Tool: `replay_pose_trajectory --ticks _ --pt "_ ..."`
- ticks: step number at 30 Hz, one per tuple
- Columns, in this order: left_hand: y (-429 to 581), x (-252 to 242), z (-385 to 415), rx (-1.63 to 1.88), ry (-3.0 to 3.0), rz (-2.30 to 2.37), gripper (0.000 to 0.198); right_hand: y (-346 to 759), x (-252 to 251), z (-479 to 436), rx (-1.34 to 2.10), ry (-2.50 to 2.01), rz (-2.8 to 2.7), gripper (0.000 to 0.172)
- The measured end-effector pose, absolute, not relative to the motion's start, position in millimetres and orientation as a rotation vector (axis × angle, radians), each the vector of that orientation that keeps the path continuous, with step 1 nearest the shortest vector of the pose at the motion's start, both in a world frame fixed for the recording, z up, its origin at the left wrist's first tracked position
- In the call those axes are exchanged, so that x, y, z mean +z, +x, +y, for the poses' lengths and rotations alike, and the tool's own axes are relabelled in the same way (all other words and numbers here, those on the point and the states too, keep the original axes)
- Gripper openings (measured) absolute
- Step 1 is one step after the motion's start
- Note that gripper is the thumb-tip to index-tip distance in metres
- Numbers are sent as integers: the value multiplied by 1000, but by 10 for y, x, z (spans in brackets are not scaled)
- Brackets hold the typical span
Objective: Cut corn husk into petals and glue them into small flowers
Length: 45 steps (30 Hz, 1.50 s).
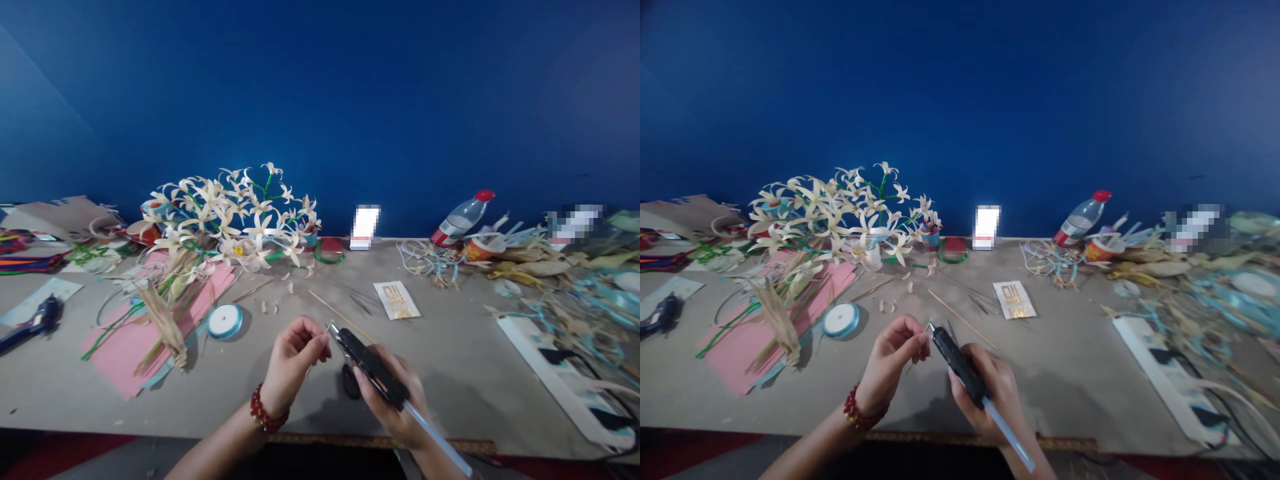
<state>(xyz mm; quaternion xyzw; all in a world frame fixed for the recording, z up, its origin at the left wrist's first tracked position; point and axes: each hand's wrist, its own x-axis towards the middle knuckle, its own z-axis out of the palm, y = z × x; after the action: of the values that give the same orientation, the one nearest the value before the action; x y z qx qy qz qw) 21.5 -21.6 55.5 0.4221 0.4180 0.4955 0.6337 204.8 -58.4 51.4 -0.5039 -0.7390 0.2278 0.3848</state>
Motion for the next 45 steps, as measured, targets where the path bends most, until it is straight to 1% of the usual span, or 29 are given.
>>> replay_pose_trajectory --ticks 10,20,28,37,45 --pt "211 542 -229 1136 971 952 21 2054 489 -601 569 -1263 -1908 6" --pt "221 588 -234 1140 946 963 23 2041 464 -607 534 -1260 -1892 3" --pt "212 568 -236 1141 950 948 21 2037 528 -598 550 -1243 -1919 7" --pt "204 536 -236 1146 949 935 20 2024 493 -591 534 -1268 -1948 10" --pt "209 551 -237 1147 937 942 22 2041 503 -587 505 -1274 -1934 7"
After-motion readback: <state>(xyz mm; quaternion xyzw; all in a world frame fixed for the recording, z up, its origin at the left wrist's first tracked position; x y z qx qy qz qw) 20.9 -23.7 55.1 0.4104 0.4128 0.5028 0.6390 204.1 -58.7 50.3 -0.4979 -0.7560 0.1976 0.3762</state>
